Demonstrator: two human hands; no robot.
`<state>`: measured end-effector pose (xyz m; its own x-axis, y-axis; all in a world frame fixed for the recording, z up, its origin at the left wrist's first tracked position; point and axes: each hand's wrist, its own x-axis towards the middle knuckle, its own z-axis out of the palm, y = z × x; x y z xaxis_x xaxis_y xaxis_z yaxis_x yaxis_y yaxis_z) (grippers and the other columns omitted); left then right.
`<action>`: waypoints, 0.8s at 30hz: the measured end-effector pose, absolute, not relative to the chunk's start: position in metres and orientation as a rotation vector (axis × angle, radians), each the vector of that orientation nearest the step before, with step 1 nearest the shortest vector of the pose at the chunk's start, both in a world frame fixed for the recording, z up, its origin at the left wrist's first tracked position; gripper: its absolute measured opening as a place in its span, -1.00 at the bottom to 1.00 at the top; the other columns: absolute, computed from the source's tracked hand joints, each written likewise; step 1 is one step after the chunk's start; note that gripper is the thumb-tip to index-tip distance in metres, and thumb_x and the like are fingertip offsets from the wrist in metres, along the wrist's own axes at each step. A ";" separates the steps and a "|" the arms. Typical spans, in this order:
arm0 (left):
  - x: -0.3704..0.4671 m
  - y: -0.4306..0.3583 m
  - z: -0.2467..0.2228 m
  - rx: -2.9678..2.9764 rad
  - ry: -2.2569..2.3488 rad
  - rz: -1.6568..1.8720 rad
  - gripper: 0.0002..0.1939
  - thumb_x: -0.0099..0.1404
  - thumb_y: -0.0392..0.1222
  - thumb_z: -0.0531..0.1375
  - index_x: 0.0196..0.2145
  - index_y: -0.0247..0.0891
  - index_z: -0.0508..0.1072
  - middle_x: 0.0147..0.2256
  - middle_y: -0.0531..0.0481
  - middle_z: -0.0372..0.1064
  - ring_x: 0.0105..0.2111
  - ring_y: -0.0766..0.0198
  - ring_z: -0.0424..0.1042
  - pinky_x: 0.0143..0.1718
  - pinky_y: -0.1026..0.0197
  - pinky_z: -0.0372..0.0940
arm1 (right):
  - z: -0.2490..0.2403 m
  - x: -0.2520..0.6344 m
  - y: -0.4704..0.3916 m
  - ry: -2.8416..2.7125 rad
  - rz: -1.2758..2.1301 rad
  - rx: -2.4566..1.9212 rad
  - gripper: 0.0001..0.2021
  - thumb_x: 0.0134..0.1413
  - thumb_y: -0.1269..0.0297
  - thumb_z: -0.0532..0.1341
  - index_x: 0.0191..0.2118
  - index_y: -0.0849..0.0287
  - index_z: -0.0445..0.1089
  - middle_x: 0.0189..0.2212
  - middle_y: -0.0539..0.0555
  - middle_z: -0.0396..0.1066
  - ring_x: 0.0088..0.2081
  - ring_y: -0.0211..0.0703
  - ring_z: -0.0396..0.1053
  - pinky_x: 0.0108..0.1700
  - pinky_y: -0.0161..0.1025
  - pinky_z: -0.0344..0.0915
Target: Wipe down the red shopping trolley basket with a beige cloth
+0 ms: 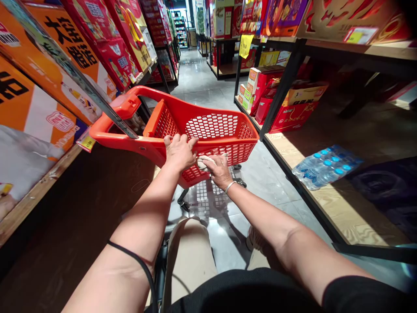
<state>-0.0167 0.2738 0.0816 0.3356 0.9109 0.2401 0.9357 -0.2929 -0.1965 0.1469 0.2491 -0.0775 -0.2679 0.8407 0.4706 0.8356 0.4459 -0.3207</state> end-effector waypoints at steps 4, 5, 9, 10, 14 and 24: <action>-0.020 0.273 0.082 -2.326 -1.613 -0.109 -0.50 0.35 -0.03 0.10 0.24 0.01 0.34 0.00 -0.15 0.34 0.08 -0.09 0.21 0.18 -0.17 -0.07 | -0.088 0.135 0.245 -2.250 0.044 -1.476 -0.60 0.37 0.35 0.03 0.17 -0.17 0.42 0.17 0.05 0.29 0.15 0.04 0.04 0.18 -0.01 0.04; -0.022 0.273 0.082 -2.332 -1.601 -0.102 -0.46 0.35 -0.04 0.10 0.27 0.02 0.31 0.00 -0.16 0.34 0.08 -0.10 0.21 0.17 -0.18 -0.07 | -0.093 0.138 0.243 -2.301 0.073 -1.502 -0.62 0.37 0.35 0.03 0.13 -0.16 0.45 0.13 0.06 0.33 0.12 0.04 0.06 0.14 -0.03 0.08; -0.024 0.275 0.082 -2.339 -1.581 -0.088 -0.37 0.30 -0.06 0.15 0.32 0.08 0.24 0.00 -0.17 0.32 0.07 -0.12 0.21 0.16 -0.18 -0.07 | -0.089 0.169 0.239 -2.274 0.028 -1.501 -0.62 0.34 0.39 0.06 0.08 -0.14 0.48 0.08 0.06 0.37 0.06 0.01 0.10 0.14 -0.04 0.10; -0.024 0.275 0.082 -2.336 -1.587 -0.089 -0.37 0.30 -0.05 0.16 0.32 0.09 0.25 0.00 -0.17 0.32 0.07 -0.12 0.21 0.16 -0.18 -0.07 | -0.083 0.179 0.240 -2.212 -0.026 -1.488 -0.61 0.33 0.40 0.07 0.11 -0.14 0.47 0.11 0.06 0.35 0.08 0.01 0.10 0.17 -0.03 0.08; -0.021 0.275 0.080 -2.315 -1.614 -0.121 -0.47 0.33 0.01 0.14 0.24 0.10 0.35 0.00 -0.15 0.33 0.09 -0.10 0.20 0.19 -0.17 -0.10 | -0.063 0.215 0.249 -1.978 -0.204 -1.525 -0.56 0.28 0.45 0.08 0.12 -0.16 0.47 0.19 0.04 0.28 0.17 0.05 0.02 0.25 0.00 0.03; -0.020 0.270 0.079 -2.330 -1.596 -0.157 -0.51 0.32 0.02 0.13 0.19 0.02 0.41 -0.02 -0.16 0.36 0.07 -0.09 0.22 0.20 -0.18 -0.09 | -0.097 0.232 0.241 -2.104 0.013 -1.660 -0.61 0.19 0.51 0.10 -0.06 -0.01 0.58 -0.08 0.15 0.38 -0.03 0.00 0.14 0.04 -0.06 0.15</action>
<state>-0.0203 0.2697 0.0790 0.3728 0.8899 0.2630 0.9240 -0.3302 -0.1927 0.2319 0.2406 -0.0975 -0.1684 0.9238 0.3440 0.9193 0.2731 -0.2833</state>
